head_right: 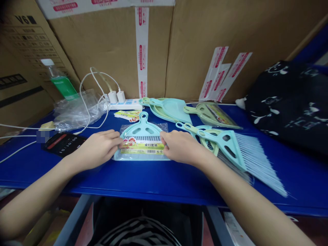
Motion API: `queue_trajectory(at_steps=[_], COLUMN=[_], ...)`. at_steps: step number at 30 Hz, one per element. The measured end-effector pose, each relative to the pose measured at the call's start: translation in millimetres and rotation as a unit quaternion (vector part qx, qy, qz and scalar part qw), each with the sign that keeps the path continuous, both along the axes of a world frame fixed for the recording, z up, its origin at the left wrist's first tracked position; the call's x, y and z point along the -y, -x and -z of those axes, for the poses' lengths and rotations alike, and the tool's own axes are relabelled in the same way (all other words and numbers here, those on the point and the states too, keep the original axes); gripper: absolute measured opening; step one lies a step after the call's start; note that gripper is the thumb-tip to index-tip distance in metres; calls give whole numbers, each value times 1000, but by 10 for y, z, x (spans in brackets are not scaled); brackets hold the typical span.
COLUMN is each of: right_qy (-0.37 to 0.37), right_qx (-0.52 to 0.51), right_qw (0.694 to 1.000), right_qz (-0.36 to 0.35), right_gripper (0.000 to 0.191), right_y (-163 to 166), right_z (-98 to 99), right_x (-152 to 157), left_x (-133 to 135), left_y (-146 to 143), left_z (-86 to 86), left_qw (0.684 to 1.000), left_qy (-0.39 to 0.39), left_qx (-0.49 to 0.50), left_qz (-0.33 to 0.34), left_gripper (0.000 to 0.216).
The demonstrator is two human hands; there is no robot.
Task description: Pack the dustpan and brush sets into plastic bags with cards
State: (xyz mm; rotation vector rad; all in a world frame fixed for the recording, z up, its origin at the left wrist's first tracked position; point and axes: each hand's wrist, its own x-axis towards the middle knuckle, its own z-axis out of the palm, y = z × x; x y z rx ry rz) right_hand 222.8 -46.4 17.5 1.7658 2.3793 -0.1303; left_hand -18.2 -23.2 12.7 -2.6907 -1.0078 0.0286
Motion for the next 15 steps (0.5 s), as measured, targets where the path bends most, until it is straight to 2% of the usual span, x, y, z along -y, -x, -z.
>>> queue_trajectory(at_steps=[15], right_qy=[-13], right_qx=[12], right_qw=[1000], right_qz=[-3], right_gripper=[12], right_y=[18], right_z=[8], right_x=[-5], left_x=[5], left_y=[-13], left_z=[-32], left_qw=[1000], left_qy=[17], left_qx=[-10], left_qz=[-8], left_gripper=[24])
